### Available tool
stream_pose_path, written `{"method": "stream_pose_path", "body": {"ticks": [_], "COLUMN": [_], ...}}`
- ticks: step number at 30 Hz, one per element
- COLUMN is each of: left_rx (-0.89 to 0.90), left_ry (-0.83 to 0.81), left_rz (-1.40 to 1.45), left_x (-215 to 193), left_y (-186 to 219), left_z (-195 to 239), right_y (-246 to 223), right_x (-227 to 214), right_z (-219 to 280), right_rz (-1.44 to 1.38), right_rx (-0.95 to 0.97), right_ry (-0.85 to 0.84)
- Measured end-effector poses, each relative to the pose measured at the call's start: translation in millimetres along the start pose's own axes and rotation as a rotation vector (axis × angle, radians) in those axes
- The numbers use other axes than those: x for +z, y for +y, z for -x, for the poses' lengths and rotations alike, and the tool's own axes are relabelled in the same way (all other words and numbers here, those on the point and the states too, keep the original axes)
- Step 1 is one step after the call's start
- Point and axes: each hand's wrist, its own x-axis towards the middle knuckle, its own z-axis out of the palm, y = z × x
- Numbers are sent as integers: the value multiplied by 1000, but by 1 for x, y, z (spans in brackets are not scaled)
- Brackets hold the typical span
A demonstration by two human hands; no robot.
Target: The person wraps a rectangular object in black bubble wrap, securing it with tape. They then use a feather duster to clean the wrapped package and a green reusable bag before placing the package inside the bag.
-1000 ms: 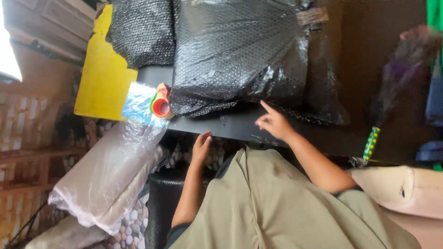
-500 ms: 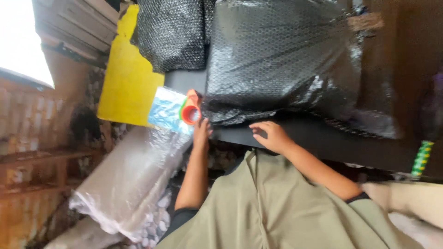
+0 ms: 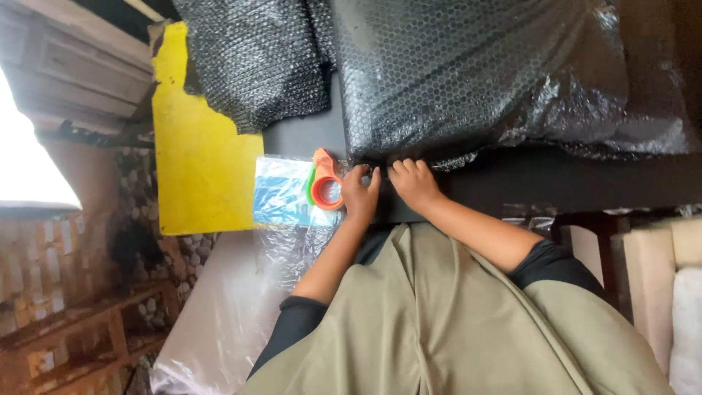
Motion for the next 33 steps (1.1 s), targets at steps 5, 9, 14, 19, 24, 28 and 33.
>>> {"method": "stream_pose_path", "body": {"ticks": [5, 9, 14, 19, 24, 28, 33], "left_rx": [228, 418, 562, 681, 663, 643, 646], "left_ry": [45, -31, -142, 67, -99, -163, -210], "left_rz": [83, 254, 61, -159, -51, -32, 73], "left_x": [-5, -15, -14, 8, 6, -3, -5], "left_y": [-14, -35, -30, -35, -41, -35, -36], "left_z": [2, 12, 5, -15, -30, -40, -46], "right_y": [6, -1, -9, -4, 14, 38, 63], "right_x": [-2, -26, -17, -6, -49, -39, -36], "right_z": [6, 0, -2, -20, -30, -3, -15], "right_rz": [-140, -353, -394, -348, -260, -124, -195], "right_rx": [29, 15, 12, -46, 29, -3, 1], "right_ry": [21, -60, -89, -50, -322, -160, 43]}}
